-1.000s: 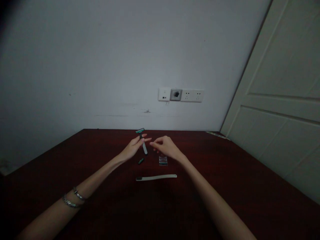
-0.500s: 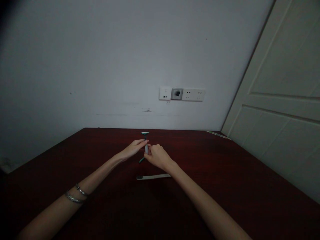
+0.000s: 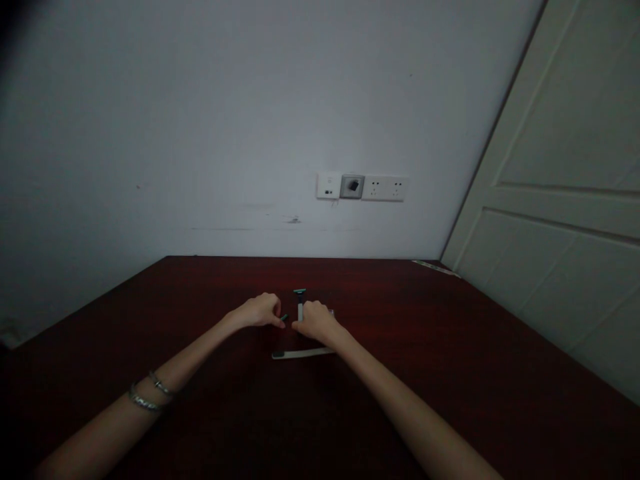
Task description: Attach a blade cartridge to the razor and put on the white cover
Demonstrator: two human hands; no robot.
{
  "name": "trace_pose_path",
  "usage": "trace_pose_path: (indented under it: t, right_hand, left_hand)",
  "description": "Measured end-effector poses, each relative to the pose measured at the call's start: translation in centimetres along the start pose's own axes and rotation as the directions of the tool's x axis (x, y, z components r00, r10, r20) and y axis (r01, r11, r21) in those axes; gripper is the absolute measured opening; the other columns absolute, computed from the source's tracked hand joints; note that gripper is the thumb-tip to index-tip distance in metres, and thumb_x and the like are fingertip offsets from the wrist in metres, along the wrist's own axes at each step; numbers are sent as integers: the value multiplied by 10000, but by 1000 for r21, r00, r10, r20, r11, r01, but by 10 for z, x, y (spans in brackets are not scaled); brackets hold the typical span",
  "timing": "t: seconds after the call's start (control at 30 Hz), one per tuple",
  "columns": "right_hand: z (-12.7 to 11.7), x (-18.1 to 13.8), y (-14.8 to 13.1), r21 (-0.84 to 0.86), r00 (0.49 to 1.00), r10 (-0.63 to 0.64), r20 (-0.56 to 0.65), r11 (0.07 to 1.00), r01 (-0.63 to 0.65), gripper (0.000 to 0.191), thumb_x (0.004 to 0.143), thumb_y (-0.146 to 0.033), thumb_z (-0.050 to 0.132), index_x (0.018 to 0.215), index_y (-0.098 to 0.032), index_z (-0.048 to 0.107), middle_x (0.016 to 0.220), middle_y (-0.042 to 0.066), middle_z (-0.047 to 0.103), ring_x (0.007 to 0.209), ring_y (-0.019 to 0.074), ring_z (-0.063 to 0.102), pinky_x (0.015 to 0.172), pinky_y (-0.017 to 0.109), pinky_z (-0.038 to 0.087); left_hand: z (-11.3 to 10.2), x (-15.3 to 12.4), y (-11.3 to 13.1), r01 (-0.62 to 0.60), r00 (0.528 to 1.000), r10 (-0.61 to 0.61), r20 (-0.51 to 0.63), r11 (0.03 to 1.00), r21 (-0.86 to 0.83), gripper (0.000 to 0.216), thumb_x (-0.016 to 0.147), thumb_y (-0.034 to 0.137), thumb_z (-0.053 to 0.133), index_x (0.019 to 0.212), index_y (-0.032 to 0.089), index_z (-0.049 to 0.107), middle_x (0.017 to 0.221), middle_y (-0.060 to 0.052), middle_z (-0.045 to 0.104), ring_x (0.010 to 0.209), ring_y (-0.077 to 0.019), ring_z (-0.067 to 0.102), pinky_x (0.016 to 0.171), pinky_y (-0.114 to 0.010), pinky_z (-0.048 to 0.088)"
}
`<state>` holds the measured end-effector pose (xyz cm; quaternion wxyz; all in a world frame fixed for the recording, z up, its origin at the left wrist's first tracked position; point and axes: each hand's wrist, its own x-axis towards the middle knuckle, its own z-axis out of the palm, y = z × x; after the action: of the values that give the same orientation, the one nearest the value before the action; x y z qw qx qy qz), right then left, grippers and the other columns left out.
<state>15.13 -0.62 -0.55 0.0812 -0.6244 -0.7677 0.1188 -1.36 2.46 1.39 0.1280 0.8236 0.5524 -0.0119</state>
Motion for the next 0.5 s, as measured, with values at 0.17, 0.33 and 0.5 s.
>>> trace_pose_path:
  t: [0.17,0.33,0.5]
  right_hand:
    - [2,0,2,-16,1000,-7,27,1000,7,395,679,-403,584,922,-98,647,942,191,662,876,294,635,646,298,454]
    - [4,0,3,-14,999,9,44,1000,-9,393,669,-398,611,927,-105,650,950,188,662,891,288,632,664,297,455]
    - [4,-1,4,-6,999,3,43,1000,-3,350,669,-371,631,911,-119,657,934,169,669,880,260,636,674,274,448]
  left_hand:
    - [8,4,-3,-12,1000,12,21,1000,3,291,570,394,720,742,172,641,779,-44,666,673,-175,607,514,-218,389]
    - [12,9,-8,-21,998,26,54,995,-93,202,615,313,695,693,139,630,651,-33,636,551,-131,566,459,-194,371]
    - [12,11,-6,12,994,5,108,988,-156,103,659,200,643,634,103,620,546,-27,583,433,-95,500,420,-188,374]
